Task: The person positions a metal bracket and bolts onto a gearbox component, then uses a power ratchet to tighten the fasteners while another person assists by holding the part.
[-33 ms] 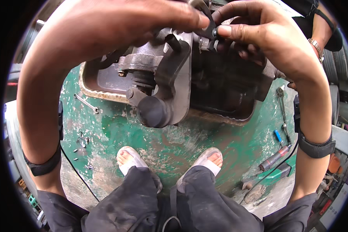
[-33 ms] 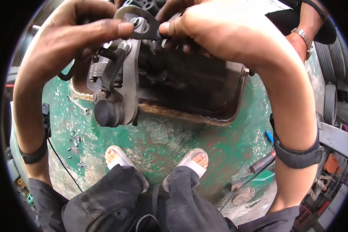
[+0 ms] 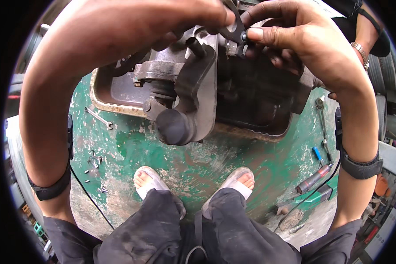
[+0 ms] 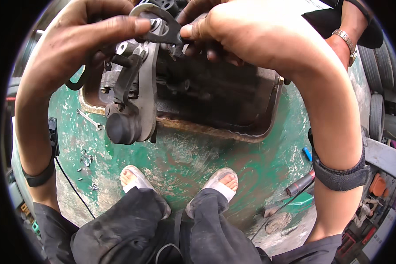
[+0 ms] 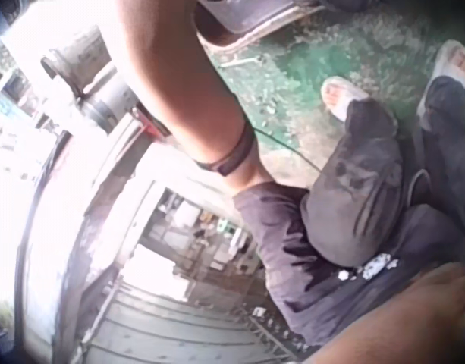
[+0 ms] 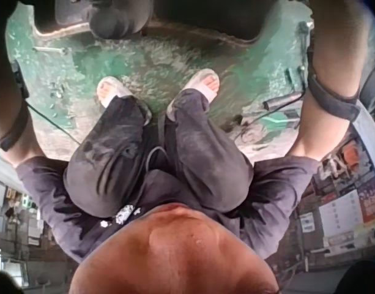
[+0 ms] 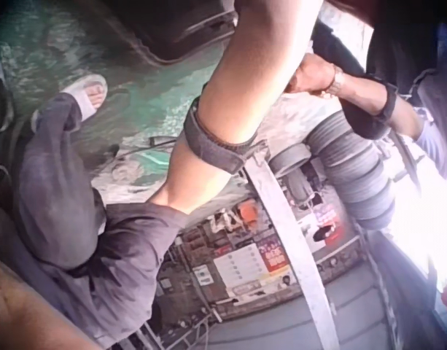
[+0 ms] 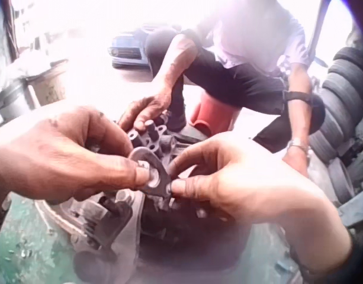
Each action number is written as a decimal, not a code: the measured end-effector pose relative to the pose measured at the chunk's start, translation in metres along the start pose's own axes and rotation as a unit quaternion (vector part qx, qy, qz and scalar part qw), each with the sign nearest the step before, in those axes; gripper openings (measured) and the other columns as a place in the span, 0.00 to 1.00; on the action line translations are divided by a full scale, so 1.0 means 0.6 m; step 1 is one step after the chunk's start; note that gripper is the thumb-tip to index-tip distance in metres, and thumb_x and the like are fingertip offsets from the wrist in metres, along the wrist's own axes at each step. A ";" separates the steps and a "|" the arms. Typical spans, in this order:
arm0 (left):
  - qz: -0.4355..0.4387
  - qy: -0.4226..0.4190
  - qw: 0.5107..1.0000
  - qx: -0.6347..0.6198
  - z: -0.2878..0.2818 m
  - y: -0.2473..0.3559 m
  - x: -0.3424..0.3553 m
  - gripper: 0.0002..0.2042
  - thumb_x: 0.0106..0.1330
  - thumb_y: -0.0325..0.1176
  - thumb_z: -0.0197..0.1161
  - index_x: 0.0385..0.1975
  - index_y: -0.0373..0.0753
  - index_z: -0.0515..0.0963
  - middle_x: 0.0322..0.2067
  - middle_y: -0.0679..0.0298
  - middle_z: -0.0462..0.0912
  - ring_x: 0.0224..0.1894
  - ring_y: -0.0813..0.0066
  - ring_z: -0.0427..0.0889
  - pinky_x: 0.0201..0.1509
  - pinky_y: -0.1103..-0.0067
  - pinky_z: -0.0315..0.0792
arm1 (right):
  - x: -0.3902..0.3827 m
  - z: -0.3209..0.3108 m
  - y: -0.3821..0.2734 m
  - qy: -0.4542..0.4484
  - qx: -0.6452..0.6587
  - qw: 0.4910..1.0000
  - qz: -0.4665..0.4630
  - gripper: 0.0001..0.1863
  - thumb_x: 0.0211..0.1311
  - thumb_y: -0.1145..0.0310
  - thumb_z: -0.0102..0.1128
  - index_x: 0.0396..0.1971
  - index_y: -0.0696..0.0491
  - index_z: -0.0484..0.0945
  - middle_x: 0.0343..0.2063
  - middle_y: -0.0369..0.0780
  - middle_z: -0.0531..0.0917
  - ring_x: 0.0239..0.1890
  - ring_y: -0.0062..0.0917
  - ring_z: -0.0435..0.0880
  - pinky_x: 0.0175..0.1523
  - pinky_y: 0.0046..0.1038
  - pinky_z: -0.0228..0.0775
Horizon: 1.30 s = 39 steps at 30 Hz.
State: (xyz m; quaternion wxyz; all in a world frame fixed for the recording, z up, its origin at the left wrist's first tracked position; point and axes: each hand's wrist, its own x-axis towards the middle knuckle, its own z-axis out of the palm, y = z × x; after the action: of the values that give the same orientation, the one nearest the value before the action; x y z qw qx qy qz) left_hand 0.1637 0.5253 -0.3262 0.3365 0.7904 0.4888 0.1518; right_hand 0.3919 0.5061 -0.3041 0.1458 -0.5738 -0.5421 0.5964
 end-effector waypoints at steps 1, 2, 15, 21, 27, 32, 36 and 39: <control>-0.006 -0.002 1.000 0.000 0.002 -0.003 0.002 0.18 0.58 0.42 0.69 0.38 0.33 0.81 0.30 0.63 0.81 0.26 0.84 0.75 0.29 0.85 0.69 | -0.003 -0.002 -0.003 0.000 0.038 0.999 0.026 0.11 0.63 0.71 0.63 0.42 0.60 0.80 0.24 0.35 0.82 0.21 0.14 0.77 0.25 0.17 0.66; -0.009 -0.004 1.000 0.000 0.003 -0.003 0.003 0.18 0.57 0.42 0.69 0.38 0.33 0.81 0.29 0.63 0.81 0.25 0.84 0.75 0.29 0.85 0.69 | -0.007 0.000 -0.002 0.008 0.027 1.000 0.012 0.11 0.62 0.72 0.63 0.42 0.61 0.80 0.24 0.36 0.82 0.22 0.14 0.77 0.26 0.17 0.67; -0.047 0.111 0.978 0.168 0.049 0.077 -0.002 0.16 0.56 0.42 0.68 0.34 0.33 0.81 0.20 0.66 0.78 0.23 0.83 0.75 0.26 0.84 0.69 | -0.001 0.053 0.071 0.215 -0.156 0.915 -0.304 0.09 0.49 0.78 0.68 0.32 0.62 0.83 0.27 0.43 0.86 0.30 0.21 0.85 0.36 0.22 0.76; -0.020 0.064 0.996 0.062 0.039 0.033 0.018 0.17 0.57 0.41 0.69 0.33 0.31 0.81 0.21 0.66 0.78 0.24 0.83 0.75 0.27 0.84 0.69 | -0.009 0.058 0.088 0.293 -0.356 0.823 -0.333 0.08 0.49 0.77 0.70 0.32 0.58 0.84 0.25 0.37 0.85 0.28 0.18 0.83 0.34 0.21 0.72; -0.028 0.032 0.999 0.028 0.024 0.006 0.027 0.17 0.57 0.41 0.69 0.34 0.31 0.81 0.23 0.65 0.79 0.26 0.83 0.76 0.29 0.85 0.70 | 0.005 0.041 0.089 0.278 -0.414 0.739 -0.453 0.09 0.44 0.79 0.68 0.29 0.59 0.83 0.25 0.43 0.84 0.28 0.29 0.85 0.34 0.24 0.74; -0.026 0.023 0.999 0.028 0.022 0.012 0.036 0.17 0.57 0.41 0.70 0.34 0.31 0.81 0.25 0.65 0.79 0.28 0.83 0.76 0.31 0.85 0.70 | 0.013 0.043 0.088 0.276 -0.321 0.778 -0.463 0.07 0.41 0.80 0.65 0.26 0.60 0.82 0.22 0.45 0.82 0.27 0.37 0.84 0.33 0.27 0.75; -0.028 0.007 0.999 0.030 0.019 0.008 0.043 0.17 0.57 0.41 0.70 0.34 0.31 0.81 0.26 0.65 0.79 0.29 0.83 0.77 0.32 0.85 0.70 | 0.013 0.059 0.073 0.274 -0.217 0.860 -0.373 0.07 0.46 0.79 0.64 0.28 0.60 0.82 0.22 0.45 0.83 0.27 0.34 0.85 0.35 0.26 0.75; -0.034 0.000 0.999 0.026 0.016 0.008 0.047 0.17 0.58 0.41 0.70 0.35 0.31 0.81 0.27 0.65 0.80 0.30 0.83 0.77 0.33 0.85 0.71 | -0.014 0.055 0.060 0.244 -0.224 0.874 -0.356 0.07 0.48 0.78 0.64 0.29 0.60 0.83 0.22 0.45 0.84 0.27 0.31 0.85 0.35 0.26 0.75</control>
State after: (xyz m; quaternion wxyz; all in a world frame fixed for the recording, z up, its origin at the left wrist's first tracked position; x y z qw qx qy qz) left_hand 0.1859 0.5448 -0.3325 0.3211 0.7815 0.5195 0.1279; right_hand 0.3825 0.4700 -0.3370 0.3433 -0.4868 -0.7757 0.2084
